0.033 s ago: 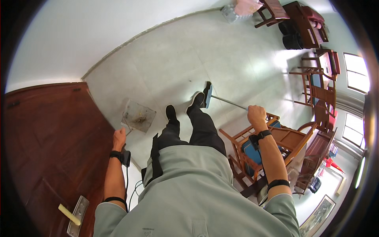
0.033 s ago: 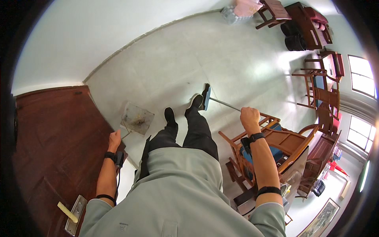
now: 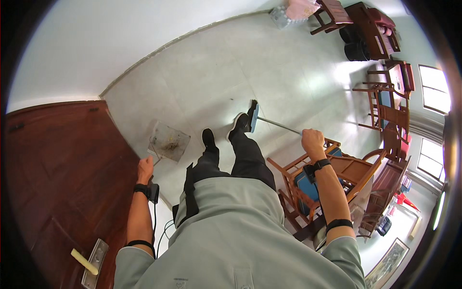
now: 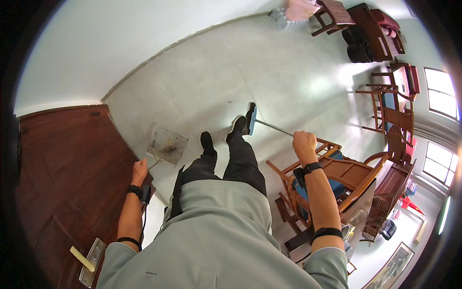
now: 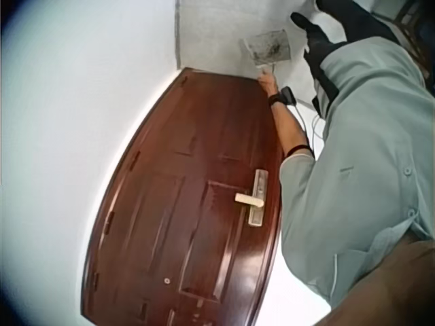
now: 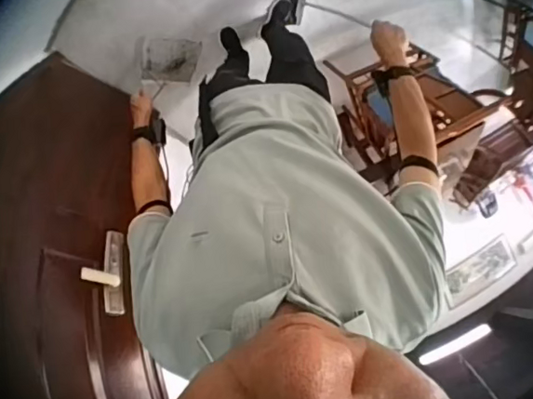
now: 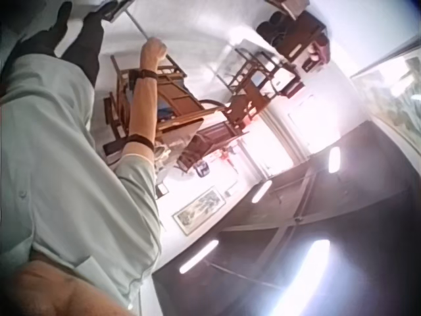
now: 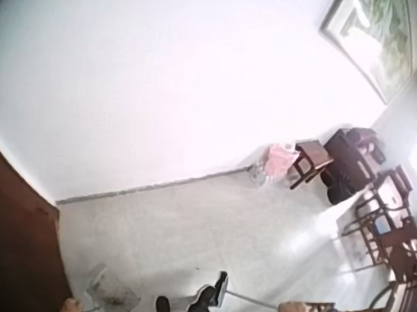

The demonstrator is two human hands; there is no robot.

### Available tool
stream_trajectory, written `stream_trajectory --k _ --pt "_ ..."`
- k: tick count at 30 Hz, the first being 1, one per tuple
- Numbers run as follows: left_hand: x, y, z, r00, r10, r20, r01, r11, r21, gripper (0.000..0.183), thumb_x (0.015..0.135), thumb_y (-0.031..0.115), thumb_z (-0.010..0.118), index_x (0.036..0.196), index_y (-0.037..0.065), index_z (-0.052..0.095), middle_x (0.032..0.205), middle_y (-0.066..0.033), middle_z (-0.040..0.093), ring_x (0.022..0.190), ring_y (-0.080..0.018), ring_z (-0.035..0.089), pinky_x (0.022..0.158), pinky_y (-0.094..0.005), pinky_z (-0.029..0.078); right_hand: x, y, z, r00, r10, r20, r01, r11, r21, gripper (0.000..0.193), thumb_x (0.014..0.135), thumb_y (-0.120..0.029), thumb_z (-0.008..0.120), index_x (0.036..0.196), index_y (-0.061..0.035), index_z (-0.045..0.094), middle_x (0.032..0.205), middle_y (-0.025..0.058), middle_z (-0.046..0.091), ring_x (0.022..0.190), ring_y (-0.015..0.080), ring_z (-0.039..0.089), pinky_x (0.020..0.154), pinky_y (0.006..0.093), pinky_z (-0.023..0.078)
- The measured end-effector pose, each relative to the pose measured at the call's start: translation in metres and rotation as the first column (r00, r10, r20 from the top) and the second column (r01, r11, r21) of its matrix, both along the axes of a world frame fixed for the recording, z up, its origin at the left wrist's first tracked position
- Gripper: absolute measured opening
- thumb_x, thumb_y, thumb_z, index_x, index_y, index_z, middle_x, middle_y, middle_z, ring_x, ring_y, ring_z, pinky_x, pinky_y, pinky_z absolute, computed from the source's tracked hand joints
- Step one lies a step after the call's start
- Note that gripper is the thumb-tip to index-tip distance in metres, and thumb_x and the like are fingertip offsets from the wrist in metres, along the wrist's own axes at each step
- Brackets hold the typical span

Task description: Sweeping dust and debris into a dustpan on a tiled floor.

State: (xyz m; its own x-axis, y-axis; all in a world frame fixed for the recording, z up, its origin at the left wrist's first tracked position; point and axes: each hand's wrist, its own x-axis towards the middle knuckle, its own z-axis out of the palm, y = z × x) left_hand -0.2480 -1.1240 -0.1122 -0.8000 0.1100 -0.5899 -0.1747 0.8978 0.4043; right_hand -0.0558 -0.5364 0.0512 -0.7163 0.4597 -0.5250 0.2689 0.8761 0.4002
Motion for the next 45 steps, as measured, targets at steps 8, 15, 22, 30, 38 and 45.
stream_trajectory --k 8,15,22,30,38,45 --pt "-0.013 0.012 -0.015 0.998 0.063 -0.014 -0.063 0.998 0.015 0.048 0.086 0.038 0.042 0.081 -0.008 0.054 0.080 -0.0324 0.051 0.079 -0.0491 0.053 0.068 -0.0457 0.043 0.037 0.043 0.042 0.998 -0.026 0.055 0.027 1.000 -0.007 0.014 0.078 -0.012 0.056 0.087 -0.0142 0.066 0.074 0.0116 0.065 0.073 0.0289 0.065 0.064 0.0400 0.051" --pt "-0.031 0.048 -0.019 0.999 0.046 -0.022 -0.043 0.992 0.118 0.046 0.087 0.035 0.042 0.075 -0.009 0.050 0.068 -0.0306 0.042 0.057 -0.0411 0.041 0.060 -0.0445 0.040 0.069 0.052 0.122 0.998 -0.030 -0.050 0.034 0.996 0.083 0.024 0.082 -0.017 0.054 0.106 -0.0171 0.060 0.077 0.0099 0.064 0.072 0.0278 0.064 0.064 0.0393 0.050" --pt "-0.033 0.056 -0.024 0.999 -0.048 -0.020 0.050 0.992 0.119 0.044 0.087 0.035 0.042 0.076 -0.008 0.050 0.069 -0.0294 0.044 0.058 -0.0391 0.045 0.062 -0.0443 0.040 0.146 0.052 0.110 0.752 -0.626 -0.207 0.581 0.778 -0.241 0.027 0.085 -0.018 0.054 0.111 -0.0123 0.060 0.070 0.0092 0.059 0.058 0.0189 0.060 0.047 0.0310 0.045" --pt "-0.038 0.069 -0.004 0.990 -0.143 0.022 0.141 0.987 0.078 0.044 0.088 0.034 0.043 0.074 -0.007 0.048 0.067 -0.0285 0.043 0.059 -0.0410 0.040 0.061 -0.0444 0.039 0.196 -0.028 0.040 -0.238 -0.944 0.229 0.548 -0.325 -0.771 0.031 0.092 -0.021 0.050 0.116 -0.0027 0.052 0.067 0.0019 0.050 0.047 0.0074 0.044 0.037 0.0193 0.034" --pt "-0.029 0.051 0.001 0.989 -0.145 -0.014 0.145 0.989 0.032 0.044 0.088 0.034 0.044 0.074 -0.007 0.047 0.065 -0.0275 0.042 0.057 -0.0387 0.038 0.059 -0.0435 0.039 0.176 -0.055 -0.004 -0.299 -0.884 0.360 0.439 -0.462 -0.771 0.024 0.091 -0.016 0.044 0.108 0.0001 0.050 0.070 0.0018 0.049 0.052 0.0076 0.044 0.041 0.0198 0.035" --pt "-0.011 0.051 0.011 0.998 -0.064 -0.026 0.064 0.998 0.007 0.043 0.087 0.034 0.044 0.076 -0.007 0.049 0.068 -0.0285 0.046 0.061 -0.0431 0.042 0.061 -0.0436 0.040 0.162 -0.063 -0.026 -0.298 -0.884 0.360 0.480 -0.465 -0.744 0.027 0.090 -0.015 0.047 0.112 -0.0009 0.052 0.068 0.0023 0.049 0.047 0.0076 0.043 0.037 0.0190 0.036"
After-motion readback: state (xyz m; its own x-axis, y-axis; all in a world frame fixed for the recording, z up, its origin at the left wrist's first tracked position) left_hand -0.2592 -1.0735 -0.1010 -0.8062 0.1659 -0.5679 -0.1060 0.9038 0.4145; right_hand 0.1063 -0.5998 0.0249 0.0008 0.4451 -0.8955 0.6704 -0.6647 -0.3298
